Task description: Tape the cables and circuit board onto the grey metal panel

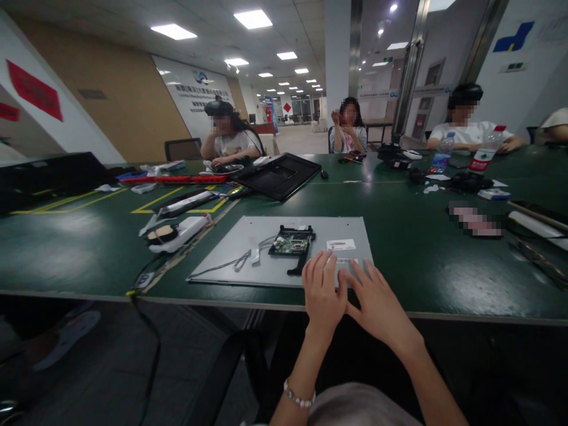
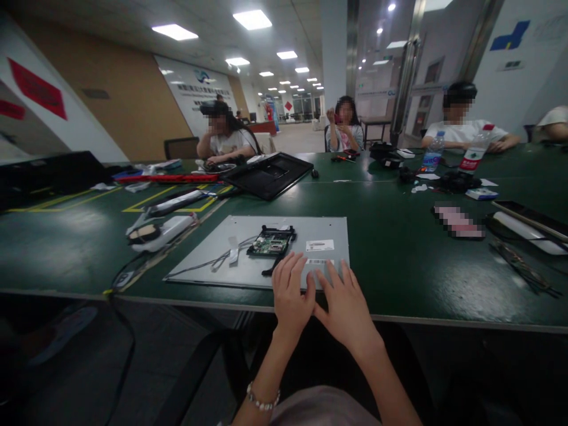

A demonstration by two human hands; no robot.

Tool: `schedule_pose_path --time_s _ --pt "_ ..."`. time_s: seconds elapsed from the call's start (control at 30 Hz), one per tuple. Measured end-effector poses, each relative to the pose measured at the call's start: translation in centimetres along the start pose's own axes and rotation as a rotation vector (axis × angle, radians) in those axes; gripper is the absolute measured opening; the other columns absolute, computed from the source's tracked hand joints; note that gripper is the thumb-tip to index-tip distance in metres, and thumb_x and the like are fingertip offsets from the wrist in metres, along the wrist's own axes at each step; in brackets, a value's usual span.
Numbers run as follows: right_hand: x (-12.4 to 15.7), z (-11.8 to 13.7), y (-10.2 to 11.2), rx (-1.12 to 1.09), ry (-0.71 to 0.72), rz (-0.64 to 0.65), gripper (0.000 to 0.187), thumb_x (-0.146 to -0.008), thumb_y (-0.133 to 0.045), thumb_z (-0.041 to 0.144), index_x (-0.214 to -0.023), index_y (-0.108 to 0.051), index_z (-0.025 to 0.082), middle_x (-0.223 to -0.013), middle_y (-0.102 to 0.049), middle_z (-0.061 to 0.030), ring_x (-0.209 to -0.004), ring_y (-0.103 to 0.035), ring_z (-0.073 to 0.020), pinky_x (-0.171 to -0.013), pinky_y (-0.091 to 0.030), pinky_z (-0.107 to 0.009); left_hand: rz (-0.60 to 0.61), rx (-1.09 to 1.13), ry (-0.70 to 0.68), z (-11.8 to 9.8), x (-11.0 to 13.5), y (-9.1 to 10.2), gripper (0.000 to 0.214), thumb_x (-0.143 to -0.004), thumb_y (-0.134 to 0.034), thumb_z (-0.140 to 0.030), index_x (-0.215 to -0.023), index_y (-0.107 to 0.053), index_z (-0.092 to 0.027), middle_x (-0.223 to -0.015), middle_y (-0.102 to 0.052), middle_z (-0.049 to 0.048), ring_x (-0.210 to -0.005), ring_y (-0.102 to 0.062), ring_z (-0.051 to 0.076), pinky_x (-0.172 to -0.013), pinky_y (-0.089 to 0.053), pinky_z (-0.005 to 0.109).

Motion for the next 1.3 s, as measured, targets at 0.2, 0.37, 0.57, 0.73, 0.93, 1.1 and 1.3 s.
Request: schedule_pose_path --time_s 0.2,0.37,0.57,0.73,0.93,1.1,1.3 --pt "-1.6 1.5 -0.4 -0.024 0.072 0.056 0.06 -0.088 -0.053 0.031 -0.147 -0.042 0.019 -0.158 -0.03 -0.011 -0.146 -0.014 -0.0401 -0.116 -0.022 -0.055 -0.008 0.035 0.058 0.6 0.2 -0.1 0.03 -0.089 -0.053 -0.012 -0.117 -0.059 -0.016 -0.119 -0.065 0.0128 -0.123 -0.054 0.026 -0.105 -0.041 0.049" --pt "-2.8 2.3 -1.0 -0.054 0.105 0.067 0.065 -0.087 -0.054 0.031 -0.149 -0.039 0.014 -0.159 -0.027 -0.0141 -0.146 -0.009 -0.0432 -0.116 -0.019 -0.058 0.024 0.125 0.163 1.8 0.2 -0.2 0.032 -0.091 -0.051 -0.014 -0.122 -0.056 -0.017 -0.123 -0.061 0.0131 -0.124 -0.052 0.024 -0.104 -0.044 0.047" --pt "-4.2 4.0 -0.5 -0.223 0.161 -0.023 0.05 -0.09 -0.048 0.021 -0.141 -0.05 0.019 -0.152 -0.041 -0.0126 -0.144 -0.024 -0.0348 -0.115 -0.02 -0.056 0.049 0.172 0.209 2.5 0.4 -0.2 0.034 -0.092 -0.049 -0.017 -0.126 -0.053 -0.018 -0.127 -0.059 0.0134 -0.128 -0.049 0.024 -0.107 -0.042 0.048" --pt "-4.1 2.9 1.1 -0.525 0.104 -0.193 0.036 -0.092 -0.042 0.012 -0.114 -0.068 0.022 -0.115 -0.07 -0.0081 -0.113 -0.061 -0.0205 -0.106 -0.037 -0.04 0.033 0.14 0.165 2.1 0.6 0.0 0.036 -0.092 -0.048 -0.017 -0.129 -0.051 -0.018 -0.127 -0.058 0.014 -0.129 -0.049 0.025 -0.107 -0.042 0.048" --pt "-3.4 1.9 1.2 -0.538 0.002 -0.207 0.028 -0.09 -0.047 0.012 -0.083 -0.072 0.021 -0.09 -0.074 -0.0063 -0.081 -0.066 -0.019 -0.076 -0.046 -0.026 0.023 0.131 0.117 1.5 0.6 0.1 0.04 -0.091 -0.048 -0.014 -0.131 -0.05 -0.016 -0.127 -0.059 0.0142 -0.129 -0.048 0.024 -0.107 -0.041 0.048" --pt "-3.2 2.1 1.4 -0.457 -0.009 -0.195 0.028 -0.091 -0.047 0.014 -0.076 -0.069 0.021 -0.081 -0.073 -0.0048 -0.072 -0.064 -0.017 -0.069 -0.043 -0.024 0.022 0.139 0.117 1.6 0.7 0.0 0.04 -0.09 -0.046 -0.012 -0.13 -0.051 -0.017 -0.126 -0.06 0.0138 -0.128 -0.05 0.024 -0.107 -0.042 0.047" --pt "-3.1 2.6 1.8 -0.626 -0.035 -0.272 0.029 -0.092 -0.052 0.031 -0.069 -0.066 0.019 -0.071 -0.068 -0.0039 -0.066 -0.061 -0.0166 -0.065 -0.043 -0.026 0.002 0.222 0.207 1.0 -0.6 3.3 0.034 -0.093 -0.047 -0.017 -0.126 -0.054 -0.019 -0.126 -0.06 0.0122 -0.125 -0.053 0.022 -0.105 -0.045 0.044"
Point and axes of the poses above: each hand's wrist, its own x-axis away from the middle knuckle, its own y-axis out of the back of the hand, z = x × y, the point moved 8 cm from there along -x, towards the middle knuckle
